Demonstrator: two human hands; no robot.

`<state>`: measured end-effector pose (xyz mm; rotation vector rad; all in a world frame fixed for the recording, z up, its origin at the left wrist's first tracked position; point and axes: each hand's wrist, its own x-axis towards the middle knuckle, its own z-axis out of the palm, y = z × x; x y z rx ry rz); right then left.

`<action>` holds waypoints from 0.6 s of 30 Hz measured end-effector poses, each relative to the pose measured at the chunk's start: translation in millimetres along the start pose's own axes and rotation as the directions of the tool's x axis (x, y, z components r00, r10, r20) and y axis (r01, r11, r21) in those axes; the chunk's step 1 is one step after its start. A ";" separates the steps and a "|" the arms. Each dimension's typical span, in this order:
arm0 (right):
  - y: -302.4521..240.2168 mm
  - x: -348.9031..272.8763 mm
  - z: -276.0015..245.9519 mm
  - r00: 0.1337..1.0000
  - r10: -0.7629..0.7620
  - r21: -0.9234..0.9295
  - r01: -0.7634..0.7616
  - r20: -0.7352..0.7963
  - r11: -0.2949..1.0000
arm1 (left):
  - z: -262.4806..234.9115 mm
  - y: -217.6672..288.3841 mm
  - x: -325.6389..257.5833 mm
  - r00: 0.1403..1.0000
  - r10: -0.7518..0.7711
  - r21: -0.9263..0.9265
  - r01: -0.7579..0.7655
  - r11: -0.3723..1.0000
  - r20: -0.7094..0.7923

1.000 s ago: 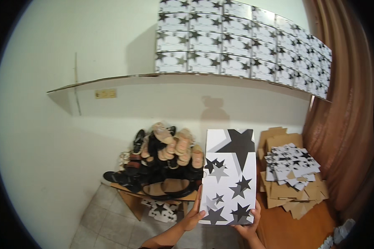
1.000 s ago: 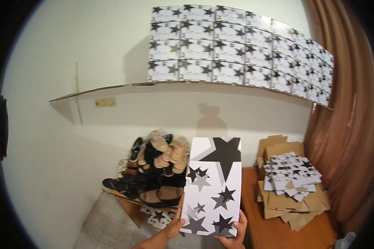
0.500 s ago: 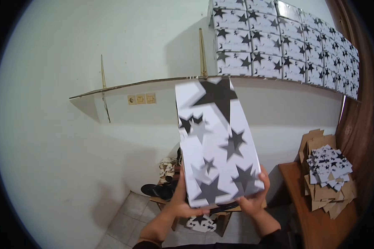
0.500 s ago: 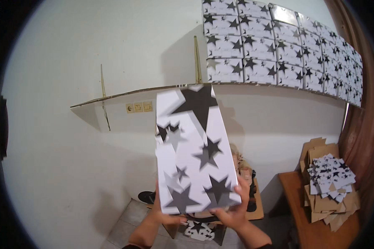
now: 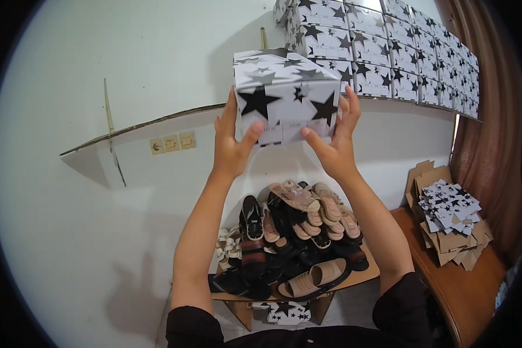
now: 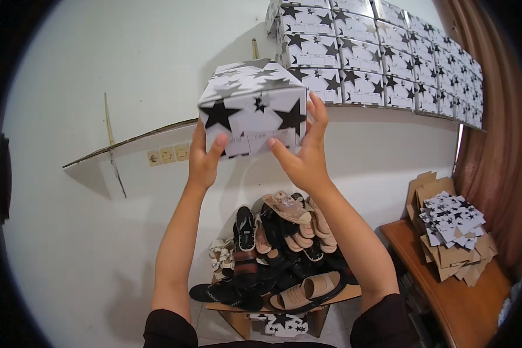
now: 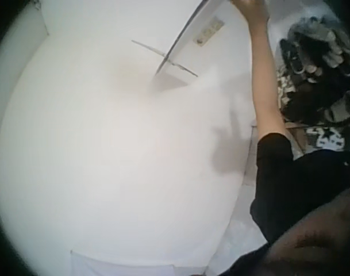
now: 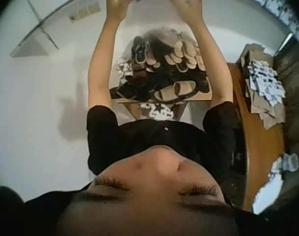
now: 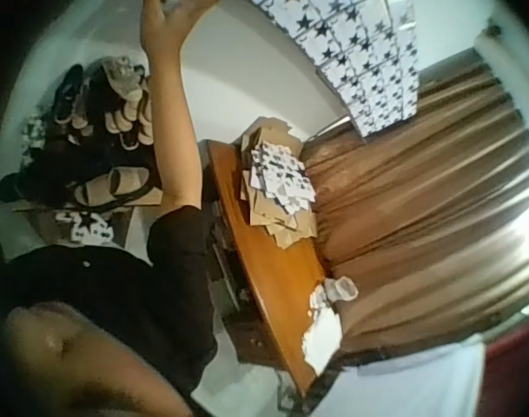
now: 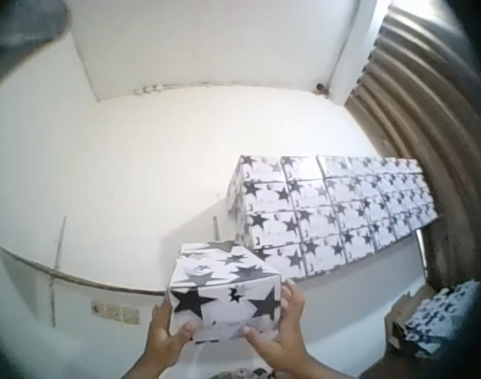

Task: Assembling cardboard shoeboxes, lining them with tissue paper, adding labels, and placing them on a storage shelf.

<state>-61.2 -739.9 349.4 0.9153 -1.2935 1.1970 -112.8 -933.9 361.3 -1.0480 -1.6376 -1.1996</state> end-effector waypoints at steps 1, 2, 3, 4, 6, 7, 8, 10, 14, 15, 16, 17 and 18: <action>3.2 6.1 1.6 1.000 -0.011 -0.016 0.011 0.001 1.000 | 1.4 -0.8 10.4 0.999 0.034 0.136 -0.028 0.990 -0.040; 7.8 13.7 2.4 1.000 -0.023 -0.031 0.023 0.003 0.999 | 4.6 -4.0 20.0 0.998 0.041 0.121 -0.035 0.992 -0.043; 19.2 25.5 -4.0 0.995 -0.068 -0.269 0.084 0.069 0.960 | 8.1 -7.2 29.5 0.995 0.025 0.203 -0.005 0.979 -0.098; 23.0 34.8 -4.4 0.995 -0.075 -0.280 0.092 0.072 0.956 | 11.9 -10.3 39.0 0.988 0.014 0.277 0.030 0.960 -0.154; 27.5 48.1 -3.9 0.992 -0.076 -0.533 0.117 0.099 0.838 | 18.4 -15.0 54.9 0.977 0.049 0.368 0.031 0.929 -0.206; 30.6 51.1 -1.7 0.998 -0.038 -0.550 0.063 0.057 0.833 | 21.0 -17.2 61.0 0.973 0.041 0.431 0.064 0.900 -0.228; 37.8 53.6 -1.4 0.997 -0.043 -0.556 0.068 0.058 0.828 | 23.2 -20.4 66.8 0.968 0.033 0.491 0.097 0.866 -0.250; 46.2 57.6 3.1 0.988 -0.083 -0.638 0.146 0.127 0.756 | 25.7 -33.9 76.6 0.968 0.046 0.569 0.106 0.815 -0.246; 62.2 47.4 8.5 0.931 -0.054 -0.890 0.362 0.362 0.279 | 34.7 -46.6 88.1 0.980 0.000 0.761 0.155 0.630 -0.199; 69.8 45.4 10.2 0.931 -0.053 -0.890 0.362 0.361 0.276 | 36.9 -54.7 90.5 0.980 0.000 0.760 0.154 0.632 -0.199; 77.5 43.4 12.0 0.946 0.047 -0.901 0.290 0.321 0.322 | 39.7 -63.6 92.5 0.981 -0.008 0.794 0.161 0.587 -0.193; 84.2 41.4 13.8 0.948 0.149 -0.908 0.213 0.281 0.361 | 41.5 -71.6 94.1 0.982 -0.016 0.825 0.166 0.540 -0.187; 88.0 40.2 15.1 0.948 0.150 -0.909 0.213 0.281 0.358 | 41.7 -74.3 95.9 0.982 -0.017 0.824 0.166 0.542 -0.186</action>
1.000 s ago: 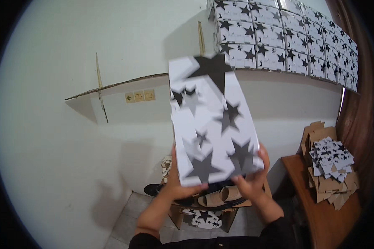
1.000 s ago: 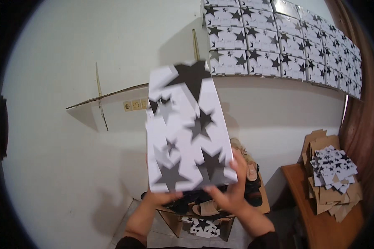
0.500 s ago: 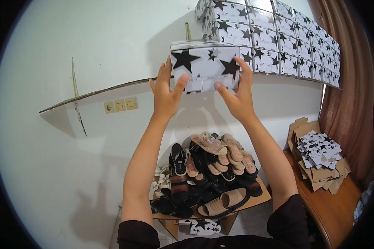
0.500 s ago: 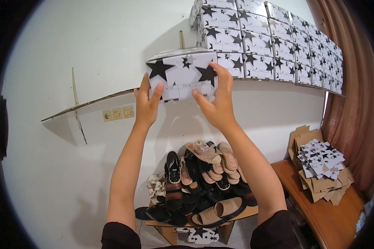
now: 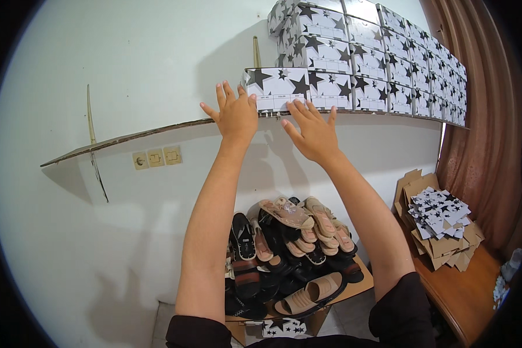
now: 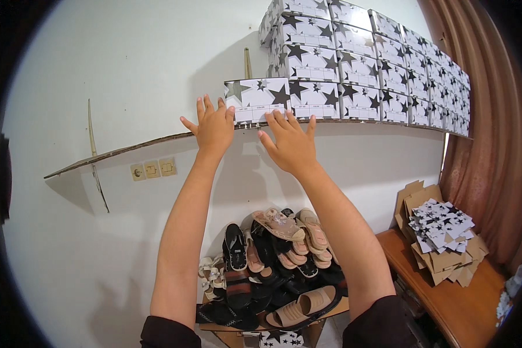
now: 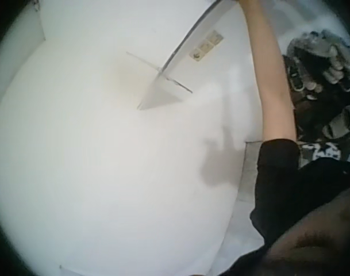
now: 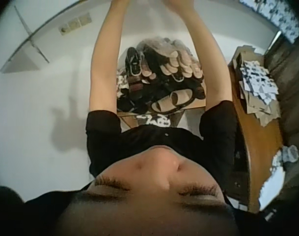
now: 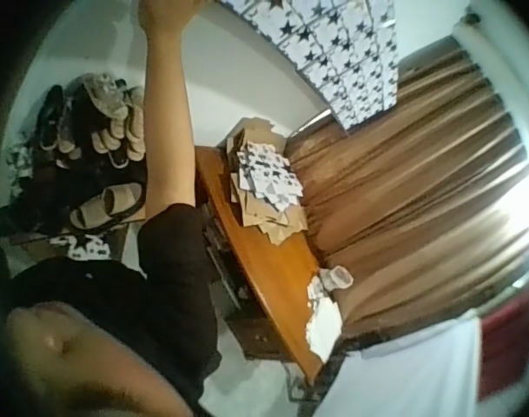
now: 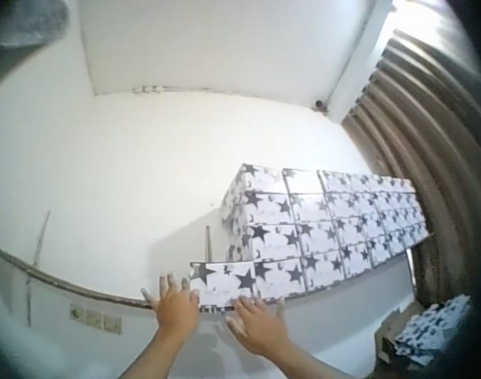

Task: Assembling cardboard shoeboxes, lining them with tissue paper, adding labels, and placing them on a storage shelf.

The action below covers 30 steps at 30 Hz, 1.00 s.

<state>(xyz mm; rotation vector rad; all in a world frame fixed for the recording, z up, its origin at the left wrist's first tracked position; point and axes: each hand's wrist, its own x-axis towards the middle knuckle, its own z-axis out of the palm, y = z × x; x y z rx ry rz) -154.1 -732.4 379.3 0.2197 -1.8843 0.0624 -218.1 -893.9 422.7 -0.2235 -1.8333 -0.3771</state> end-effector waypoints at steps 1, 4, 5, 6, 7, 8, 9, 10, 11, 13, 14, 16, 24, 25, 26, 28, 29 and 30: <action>-0.3 -0.5 3.9 1.000 0.008 0.009 -0.009 0.027 1.000 | 1.7 -2.3 1.8 0.998 -0.012 -0.009 0.012 1.000 0.061; -2.6 0.7 8.5 0.997 0.049 0.030 -0.051 0.051 0.998 | 0.9 -3.9 8.0 0.981 -0.053 0.030 0.049 0.998 0.187; -2.7 0.7 8.2 0.996 0.079 0.048 -0.082 0.047 0.996 | -0.2 -2.9 11.2 0.965 -0.088 0.083 0.069 0.994 0.247; -2.4 0.1 6.6 0.995 0.087 0.036 -0.089 0.049 0.995 | -6.8 0.6 15.5 0.964 -0.080 0.071 0.064 0.995 0.253; -1.3 -2.8 4.1 0.993 0.117 0.113 -0.114 -0.022 0.987 | -14.8 5.3 19.6 0.945 -0.097 0.152 0.051 0.987 0.314; 2.1 -6.7 -0.5 0.984 0.154 0.189 -0.135 -0.091 0.973 | -17.7 9.7 23.6 0.921 -0.115 0.229 0.028 0.973 0.373; 4.2 -12.1 -11.2 0.983 0.162 0.174 -0.144 -0.088 0.974 | -18.4 10.9 27.7 0.924 -0.107 0.221 0.025 0.975 0.368; 0.9 -20.0 -20.4 0.992 0.099 0.184 -0.082 -0.081 0.980 | -12.6 2.6 28.2 0.920 -0.103 0.219 0.019 0.975 0.378; -1.6 -29.1 -29.3 0.996 0.037 0.194 -0.022 -0.076 0.981 | -3.9 -5.3 27.5 0.991 -0.070 0.277 0.035 0.960 0.118; 8.7 -57.1 -48.4 0.996 0.001 0.143 0.013 -0.092 0.990 | 0.3 15.8 20.0 0.992 0.007 0.288 0.031 0.957 -0.127; 17.4 -72.9 -57.6 0.993 -0.054 0.108 0.066 -0.107 0.992 | -7.2 28.1 11.6 0.975 0.040 -0.020 -0.045 0.999 -0.219; 40.9 -108.3 -86.4 0.993 -0.037 0.054 0.043 -0.116 0.998 | -29.9 61.2 -14.3 0.953 0.050 -0.356 -0.161 0.920 -0.300; 147.3 -273.3 -169.0 0.845 0.485 0.174 -0.455 -0.226 0.873 | -27.8 187.0 -179.4 0.784 0.461 -0.707 -0.597 0.378 -0.416; 160.3 -294.2 -181.3 0.839 0.493 0.151 -0.470 -0.231 0.870 | -21.3 202.7 -205.8 0.776 0.500 -0.760 -0.574 0.305 -0.386; 173.0 -315.5 -194.8 0.789 0.560 0.138 -0.544 -0.252 0.828 | -13.0 220.5 -232.7 0.763 0.538 -0.807 -0.543 0.231 -0.359; 199.9 -360.2 -224.5 0.729 0.625 0.101 -0.625 -0.280 0.774 | -0.5 263.8 -284.6 0.760 0.596 -0.883 -0.437 0.173 -0.259; 215.3 -382.2 -238.6 0.671 0.688 0.057 -0.703 -0.276 0.709 | 7.8 286.4 -310.3 0.762 0.594 -0.891 -0.426 0.157 -0.260; 231.9 -399.8 -252.7 0.611 0.741 0.015 -0.769 -0.278 0.639 | 18.1 311.5 -334.9 0.766 0.620 -0.947 -0.300 0.113 -0.169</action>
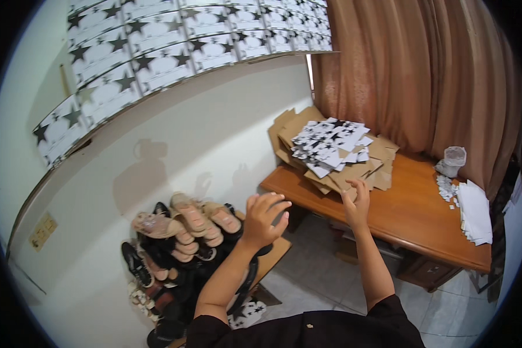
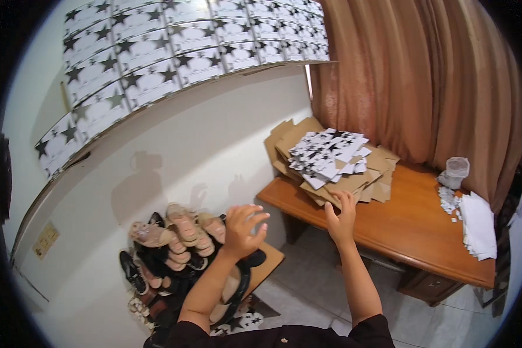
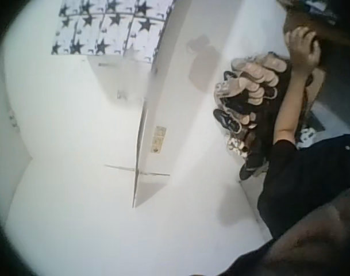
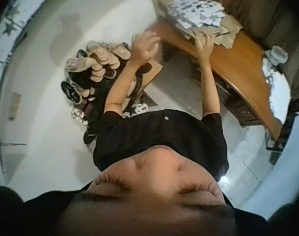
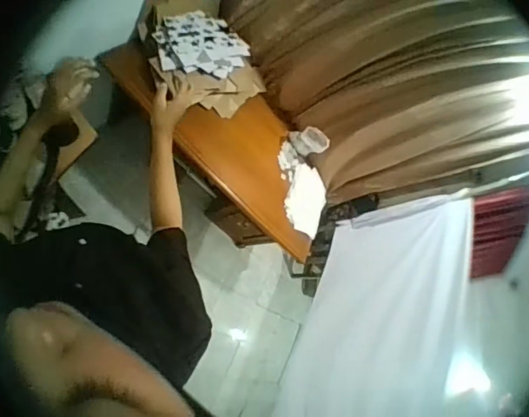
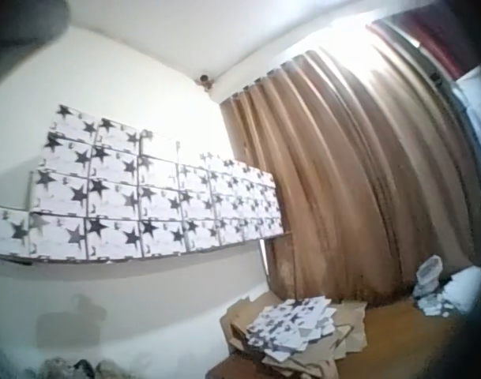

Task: Assembling cardboard shoeboxes, lining them with tissue paper, adding labels, and placing them on a storage shelf.

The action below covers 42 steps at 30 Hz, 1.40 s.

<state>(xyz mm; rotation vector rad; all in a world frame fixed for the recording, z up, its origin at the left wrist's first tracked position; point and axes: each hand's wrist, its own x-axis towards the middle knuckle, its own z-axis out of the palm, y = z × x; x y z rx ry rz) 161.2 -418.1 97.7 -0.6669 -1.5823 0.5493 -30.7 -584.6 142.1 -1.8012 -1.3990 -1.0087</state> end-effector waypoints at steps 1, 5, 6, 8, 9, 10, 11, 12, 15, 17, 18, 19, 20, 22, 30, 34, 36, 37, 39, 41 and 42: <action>21.7 3.8 -13.5 1.000 0.002 -0.020 -0.002 -0.002 1.000 | 35.1 0.7 -6.0 0.995 -0.081 -0.119 0.088 0.989 0.058; 107.0 17.3 -62.9 0.996 0.084 -0.165 -0.079 0.019 0.983 | 153.4 19.3 -19.7 0.960 -0.174 -0.203 0.219 0.954 0.218; 128.4 19.0 -72.3 0.996 0.085 -0.191 -0.078 0.029 0.979 | 177.6 24.9 -21.2 0.958 -0.177 -0.224 0.227 0.948 0.225; 162.5 17.7 -84.7 0.991 0.123 -0.240 -0.109 0.045 0.965 | 219.2 33.4 -24.7 0.932 -0.239 -0.220 0.302 0.928 0.272; 181.5 17.3 -89.6 0.985 0.152 -0.253 -0.128 0.079 0.959 | 238.7 35.9 -26.2 0.930 -0.243 -0.234 0.310 0.922 0.275; 196.9 17.3 -93.9 0.977 0.178 -0.263 -0.143 0.115 0.954 | 254.8 37.5 -28.9 0.913 -0.304 -0.220 0.367 0.904 0.271; 211.0 14.6 -95.6 0.973 0.194 -0.255 -0.158 0.122 0.954 | 269.8 38.0 -32.0 0.892 -0.365 -0.206 0.422 0.883 0.266; 223.9 13.3 -95.3 0.973 0.193 -0.266 -0.154 0.126 0.952 | 284.7 36.6 -33.8 0.891 -0.370 -0.216 0.428 0.877 0.265; 251.3 6.8 -93.9 0.942 0.284 -0.283 -0.227 0.178 0.932 | 323.5 21.3 -41.9 0.833 -0.471 -0.097 0.515 0.851 0.291; 263.2 6.9 -87.3 0.917 0.324 -0.276 -0.258 0.232 0.926 | 349.8 3.4 -34.3 0.809 -0.498 -0.082 0.545 0.834 0.312; 267.7 9.7 -83.4 0.917 0.328 -0.282 -0.261 0.226 0.923 | 363.5 -8.3 -29.8 0.784 -0.522 -0.060 0.571 0.819 0.335; 270.5 12.5 -79.4 0.901 0.346 -0.275 -0.275 0.261 0.921 | 379.1 -23.5 -26.3 0.790 -0.509 -0.018 0.548 0.837 0.342; 273.7 16.4 -74.8 0.884 0.364 -0.268 -0.290 0.294 0.919 | 395.2 -38.6 -21.8 0.791 -0.505 -0.021 0.545 0.838 0.346; 288.0 27.8 -67.8 0.872 0.387 -0.277 -0.309 0.300 0.910 | 429.4 -61.5 1.1 0.775 -0.500 0.198 0.460 0.866 0.387; 338.8 96.6 -23.6 0.911 0.242 -0.215 -0.176 0.334 0.961 | 545.5 -147.2 40.2 0.737 -0.377 0.399 0.158 0.903 0.561; 354.8 129.7 -11.6 0.900 0.323 -0.168 -0.285 0.292 0.944 | 565.5 -185.6 38.3 0.769 -0.097 0.269 -0.102 0.958 0.632; 355.2 144.5 -12.5 0.857 0.400 -0.242 -0.333 0.326 0.911 | 554.8 -203.6 44.7 0.761 0.002 0.112 -0.098 0.989 0.649; 359.9 147.6 -12.5 0.859 0.404 -0.246 -0.337 0.315 0.909 | 544.7 -208.4 56.4 0.753 0.050 -0.006 -0.061 0.998 0.656; 368.7 153.1 -10.4 0.837 0.464 -0.256 -0.399 0.291 0.881 | 525.7 -212.5 83.9 0.855 0.118 -0.185 -0.027 0.982 0.504; 376.8 154.1 -4.4 0.844 0.451 -0.248 -0.389 0.289 0.887 | 517.2 -215.2 103.1 0.932 -0.035 -0.250 0.132 0.959 0.360; 381.0 157.3 0.1 0.853 0.432 -0.240 -0.373 0.292 0.897 | 511.3 -216.1 115.6 0.955 -0.210 -0.332 0.272 0.903 0.211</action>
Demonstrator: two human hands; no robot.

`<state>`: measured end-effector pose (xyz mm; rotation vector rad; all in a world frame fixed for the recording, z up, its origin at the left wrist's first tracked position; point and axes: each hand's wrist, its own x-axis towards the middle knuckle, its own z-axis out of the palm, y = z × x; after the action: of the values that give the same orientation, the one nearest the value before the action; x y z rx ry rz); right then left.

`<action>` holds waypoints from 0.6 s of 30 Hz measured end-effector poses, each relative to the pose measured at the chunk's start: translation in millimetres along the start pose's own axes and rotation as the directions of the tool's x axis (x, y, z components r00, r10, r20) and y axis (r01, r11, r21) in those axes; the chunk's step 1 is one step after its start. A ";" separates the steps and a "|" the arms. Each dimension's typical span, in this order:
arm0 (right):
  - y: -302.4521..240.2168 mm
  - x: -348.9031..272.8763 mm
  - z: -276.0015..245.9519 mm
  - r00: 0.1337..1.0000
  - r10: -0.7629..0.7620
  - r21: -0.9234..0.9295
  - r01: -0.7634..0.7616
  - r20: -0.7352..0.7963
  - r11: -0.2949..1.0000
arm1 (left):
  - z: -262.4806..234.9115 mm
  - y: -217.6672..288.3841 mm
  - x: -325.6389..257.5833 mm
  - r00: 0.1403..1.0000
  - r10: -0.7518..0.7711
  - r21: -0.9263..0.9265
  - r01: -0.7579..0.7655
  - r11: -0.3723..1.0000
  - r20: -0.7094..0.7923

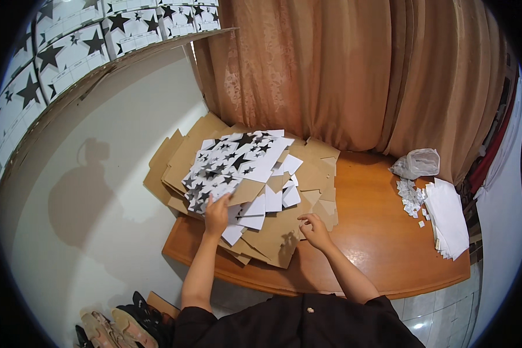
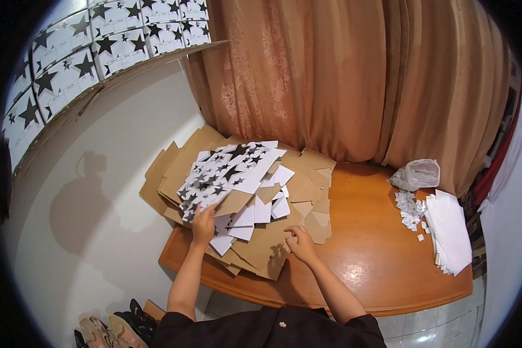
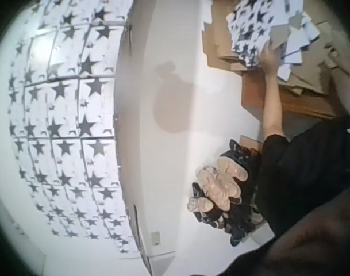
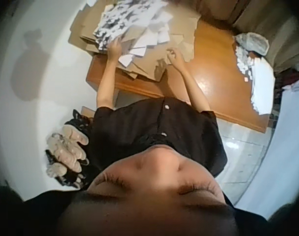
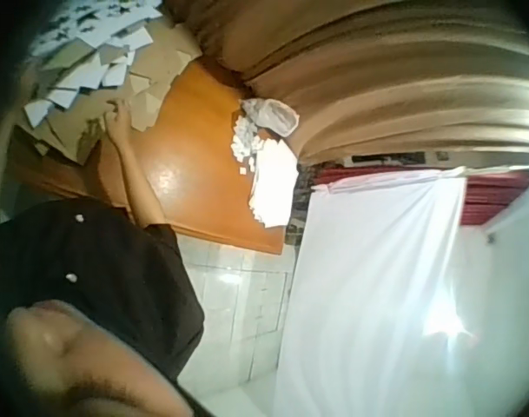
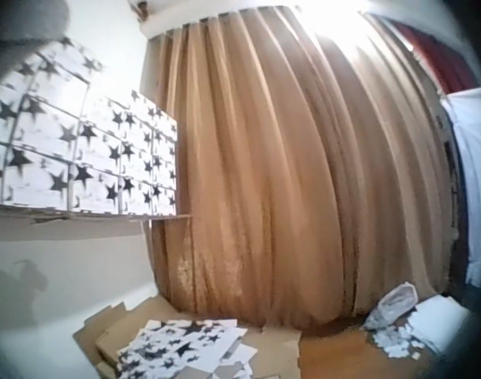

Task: Assembling cardboard shoeboxes, lining them with tissue paper, adding labels, and placing them on a storage shelf.

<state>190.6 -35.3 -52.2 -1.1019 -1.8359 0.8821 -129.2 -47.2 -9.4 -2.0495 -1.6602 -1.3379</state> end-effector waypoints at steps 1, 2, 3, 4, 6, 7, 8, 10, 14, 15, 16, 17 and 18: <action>1.4 6.1 3.5 1.000 -0.002 0.002 0.002 -0.002 1.000 | -7.9 13.0 13.3 0.961 0.085 0.099 -0.061 0.993 -0.262; 3.8 9.8 5.5 0.997 -0.027 0.004 0.027 -0.077 1.000 | -18.7 25.2 24.1 0.962 0.090 0.093 -0.068 0.993 -0.258; 5.6 11.1 7.1 0.988 -0.050 0.005 0.052 -0.149 0.999 | -31.9 38.6 31.4 0.945 -0.088 0.007 0.095 0.995 -0.314; 11.4 13.9 7.3 0.988 -0.036 0.007 0.038 -0.153 0.999 | -36.6 46.4 35.8 0.899 -0.270 -0.085 0.257 0.963 -0.345; 18.7 21.0 2.1 0.970 0.080 0.172 -0.041 -0.228 0.984 | -41.9 52.0 43.6 0.855 -0.232 -0.144 0.185 0.972 -0.464; 20.4 21.1 -3.6 0.968 0.083 0.173 -0.043 -0.236 0.984 | -46.5 57.5 48.1 0.785 -0.199 -0.192 0.104 0.976 -0.586; 22.8 19.3 -12.0 0.958 0.136 0.251 -0.070 -0.253 0.965 | -50.9 66.2 50.3 0.790 -0.196 -0.198 0.097 0.975 -0.581; 28.6 15.7 -27.6 0.943 0.192 0.329 -0.096 -0.272 0.939 | -64.4 95.7 56.5 0.662 -0.291 -0.336 0.063 0.940 -0.691; 15.1 -11.9 -61.8 0.936 0.237 0.689 0.009 -0.261 0.724 | -62.4 133.2 58.6 0.613 -0.384 -0.466 0.028 0.884 -0.691; 12.2 -22.0 -74.2 0.953 0.197 0.716 0.029 -0.230 0.697 | -54.5 144.4 58.2 0.602 -0.448 -0.544 0.027 0.838 -0.661; 4.2 -27.9 -84.8 0.971 0.149 0.746 0.044 -0.190 0.664 | -49.5 152.4 57.8 0.584 -0.507 -0.610 0.027 0.792 -0.634; -6.3 -39.5 -93.7 0.980 0.090 0.741 0.073 -0.177 0.667 | -43.2 155.2 46.2 0.649 -0.555 -0.699 0.050 0.713 -0.520; -8.5 -47.0 -100.7 0.977 0.101 0.727 0.068 -0.187 0.684 | -33.0 161.5 43.3 0.655 -0.560 -0.709 0.054 0.704 -0.507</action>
<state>290.9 -65.5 -14.2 -0.6489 -1.0984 1.3004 -9.7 -96.0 101.9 -1.1017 -1.3138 -2.7036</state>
